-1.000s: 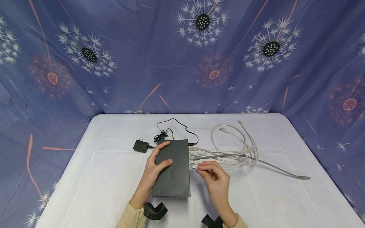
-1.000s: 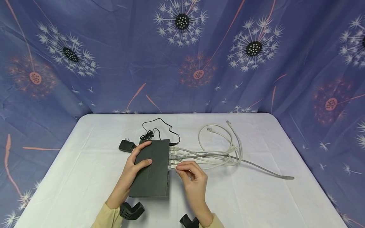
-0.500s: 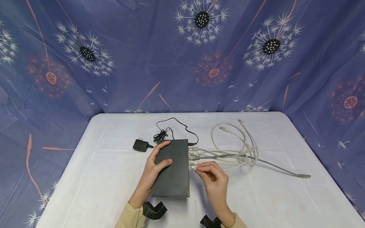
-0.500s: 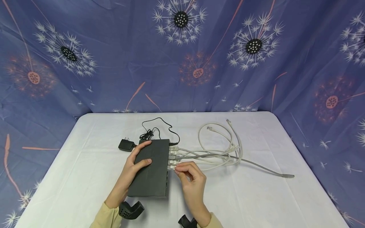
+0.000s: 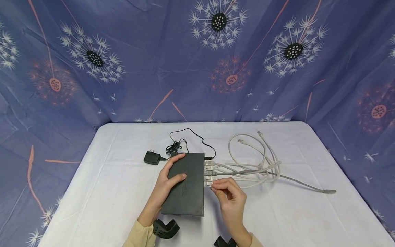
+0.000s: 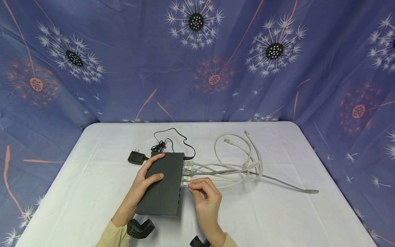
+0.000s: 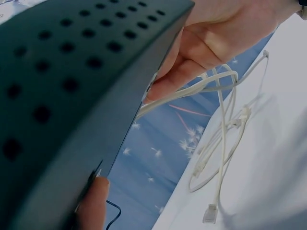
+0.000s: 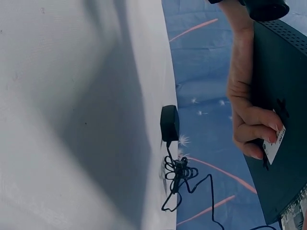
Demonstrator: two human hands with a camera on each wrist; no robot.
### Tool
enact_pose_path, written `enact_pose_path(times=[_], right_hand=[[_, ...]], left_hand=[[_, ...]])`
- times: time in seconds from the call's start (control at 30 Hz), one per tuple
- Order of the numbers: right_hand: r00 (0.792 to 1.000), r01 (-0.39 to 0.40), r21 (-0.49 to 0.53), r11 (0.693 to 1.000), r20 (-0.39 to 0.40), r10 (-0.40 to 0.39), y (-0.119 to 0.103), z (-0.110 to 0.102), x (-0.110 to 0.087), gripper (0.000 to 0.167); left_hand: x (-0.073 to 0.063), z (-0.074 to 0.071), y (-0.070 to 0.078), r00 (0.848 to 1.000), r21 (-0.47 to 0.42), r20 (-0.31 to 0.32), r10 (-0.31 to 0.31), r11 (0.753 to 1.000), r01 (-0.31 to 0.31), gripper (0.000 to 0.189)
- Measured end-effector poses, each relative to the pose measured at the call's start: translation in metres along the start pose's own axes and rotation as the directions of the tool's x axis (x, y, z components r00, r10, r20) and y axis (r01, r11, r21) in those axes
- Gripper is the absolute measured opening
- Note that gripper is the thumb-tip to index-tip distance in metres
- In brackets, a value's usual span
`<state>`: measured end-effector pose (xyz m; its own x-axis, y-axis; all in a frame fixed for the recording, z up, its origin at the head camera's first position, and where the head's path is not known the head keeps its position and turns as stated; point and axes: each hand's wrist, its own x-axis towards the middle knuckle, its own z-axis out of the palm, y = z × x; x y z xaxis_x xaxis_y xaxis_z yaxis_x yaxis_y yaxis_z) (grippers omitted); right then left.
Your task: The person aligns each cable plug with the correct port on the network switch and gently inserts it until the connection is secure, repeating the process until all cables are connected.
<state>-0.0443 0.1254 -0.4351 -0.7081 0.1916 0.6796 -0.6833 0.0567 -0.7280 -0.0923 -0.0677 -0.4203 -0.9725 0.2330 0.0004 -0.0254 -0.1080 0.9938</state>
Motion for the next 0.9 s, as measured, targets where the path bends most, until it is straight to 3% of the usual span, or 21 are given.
enact_pose_path(times=[0.47,0.9], right_hand=[[1.000,0.014,-0.027,1.000,-0.008,-0.014,0.0021,0.0025,-0.0031,0.025],[0.984,-0.151,0.022,0.988,0.098,0.148,0.0001,-0.0066,-0.0075,0.020]], left_hand=[[-0.0014,-0.0005,-0.0019,1.000,0.000,-0.008,-0.022,1.000,0.022,0.056],[0.0013,-0.0037,-0.0056,0.999,-0.026,-0.026,-0.020,0.999,0.019,0.054]])
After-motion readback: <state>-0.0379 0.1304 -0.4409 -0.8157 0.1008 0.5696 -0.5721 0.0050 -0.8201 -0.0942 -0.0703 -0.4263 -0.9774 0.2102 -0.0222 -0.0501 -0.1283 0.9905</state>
